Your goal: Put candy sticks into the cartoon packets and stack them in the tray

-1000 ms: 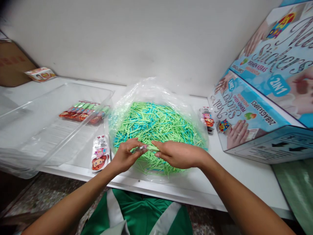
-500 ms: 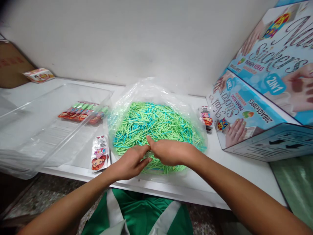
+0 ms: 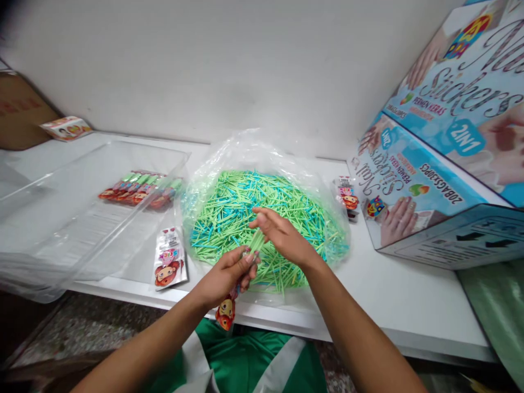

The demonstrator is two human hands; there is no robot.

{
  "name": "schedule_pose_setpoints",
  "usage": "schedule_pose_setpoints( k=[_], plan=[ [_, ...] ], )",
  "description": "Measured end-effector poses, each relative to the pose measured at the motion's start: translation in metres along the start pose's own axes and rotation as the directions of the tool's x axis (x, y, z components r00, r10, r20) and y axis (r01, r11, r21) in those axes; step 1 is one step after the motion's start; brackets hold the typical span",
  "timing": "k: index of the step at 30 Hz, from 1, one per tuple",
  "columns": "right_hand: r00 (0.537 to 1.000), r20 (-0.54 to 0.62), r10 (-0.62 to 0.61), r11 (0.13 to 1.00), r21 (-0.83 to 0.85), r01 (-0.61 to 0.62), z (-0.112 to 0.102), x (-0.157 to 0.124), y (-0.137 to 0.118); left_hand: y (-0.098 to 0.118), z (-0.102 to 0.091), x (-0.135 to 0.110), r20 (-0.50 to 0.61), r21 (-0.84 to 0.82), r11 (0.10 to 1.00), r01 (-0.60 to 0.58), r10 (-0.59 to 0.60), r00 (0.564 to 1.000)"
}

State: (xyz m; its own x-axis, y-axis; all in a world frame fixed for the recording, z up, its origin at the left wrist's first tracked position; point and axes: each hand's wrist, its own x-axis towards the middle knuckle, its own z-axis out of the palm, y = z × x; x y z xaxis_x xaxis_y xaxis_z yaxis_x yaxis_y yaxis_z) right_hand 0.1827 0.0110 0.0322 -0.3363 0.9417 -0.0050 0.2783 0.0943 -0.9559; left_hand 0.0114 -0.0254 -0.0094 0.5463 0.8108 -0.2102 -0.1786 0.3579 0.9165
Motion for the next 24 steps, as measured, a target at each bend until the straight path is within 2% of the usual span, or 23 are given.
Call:
schedule_pose_setpoints(
  k=[2,5,8,13,20,24],
  plan=[
    [0.991,-0.091,0.095,0.991,0.106,-0.085,0.004,-0.007,0.007,-0.004,-0.002,0.000,-0.063,-0.063,0.998,-0.016,0.012,0.998],
    [0.983,-0.072,0.166,0.976,0.152,-0.154,0.008,-0.016,0.016,-0.006,-0.005,-0.001,-0.081,-0.019,0.999,-0.042,0.040,0.996],
    [0.988,-0.071,0.134,0.980,0.156,-0.121,0.013,-0.020,0.019,-0.005,-0.005,-0.001,-0.059,0.043,0.997,-0.059,0.061,0.996],
    [0.987,-0.098,0.129,0.986,0.122,-0.117,0.015,-0.018,0.014,-0.003,-0.002,-0.002,-0.039,0.050,0.998,-0.026,0.028,0.999],
    [0.975,-0.199,0.102,0.994,-0.019,-0.108,0.017,-0.021,0.007,-0.005,0.001,-0.001,-0.087,-0.085,0.996,0.001,-0.009,0.996],
    [0.970,-0.201,0.135,0.987,0.115,-0.113,0.020,-0.021,0.007,-0.005,0.002,0.000,-0.085,-0.103,0.994,0.021,-0.030,0.996]
  ],
)
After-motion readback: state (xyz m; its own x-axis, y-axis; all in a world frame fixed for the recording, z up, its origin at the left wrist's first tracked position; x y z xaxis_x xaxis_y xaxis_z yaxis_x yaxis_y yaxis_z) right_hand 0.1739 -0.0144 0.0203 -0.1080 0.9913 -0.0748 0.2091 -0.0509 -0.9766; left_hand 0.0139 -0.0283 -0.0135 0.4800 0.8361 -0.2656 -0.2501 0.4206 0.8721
